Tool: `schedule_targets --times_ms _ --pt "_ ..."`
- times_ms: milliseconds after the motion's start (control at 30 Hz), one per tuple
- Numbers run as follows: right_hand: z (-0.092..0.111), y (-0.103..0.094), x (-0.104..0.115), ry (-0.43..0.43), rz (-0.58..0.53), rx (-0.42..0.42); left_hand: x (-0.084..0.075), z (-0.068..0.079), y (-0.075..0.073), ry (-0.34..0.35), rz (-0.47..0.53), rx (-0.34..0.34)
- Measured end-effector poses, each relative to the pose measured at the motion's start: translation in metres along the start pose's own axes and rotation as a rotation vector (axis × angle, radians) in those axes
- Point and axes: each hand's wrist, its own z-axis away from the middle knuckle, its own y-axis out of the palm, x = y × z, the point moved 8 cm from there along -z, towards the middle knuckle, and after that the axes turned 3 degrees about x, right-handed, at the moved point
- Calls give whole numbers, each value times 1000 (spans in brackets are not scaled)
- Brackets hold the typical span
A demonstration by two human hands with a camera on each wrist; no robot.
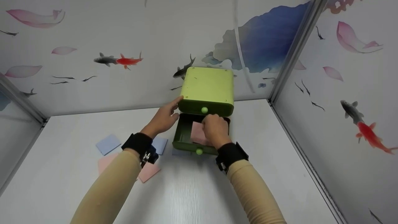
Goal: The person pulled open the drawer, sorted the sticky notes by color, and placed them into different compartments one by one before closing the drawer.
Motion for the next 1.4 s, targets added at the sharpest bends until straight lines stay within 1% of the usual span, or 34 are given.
schedule_targets --times_ms 67,133,300,367,467,700,1033,1233,1400 --pt "-2 7 3 -19 -6 12 0 0 0 -2 -5 -2" --pt "-3 15 6 -26 -15 42 -1 -1 0 0 2 -2" --pt "-4 32 7 3 -27 133 -1 -1 1 -3 21 7" --pt "-6 36 7 16 -25 147 -2 -1 0 -6 23 9" --pt "-8 39 8 21 -25 144 -2 -2 -1 2 24 5" --pt "-9 49 10 -2 -14 124 -4 -2 -2 7 7 7" --pt "-10 55 8 55 -14 146 -3 0 -2 -15 18 0" --pt "-9 54 6 39 -42 146 -1 0 -1 -20 17 12" --pt "-7 47 5 20 -77 145 1 -1 -2 -17 26 16"
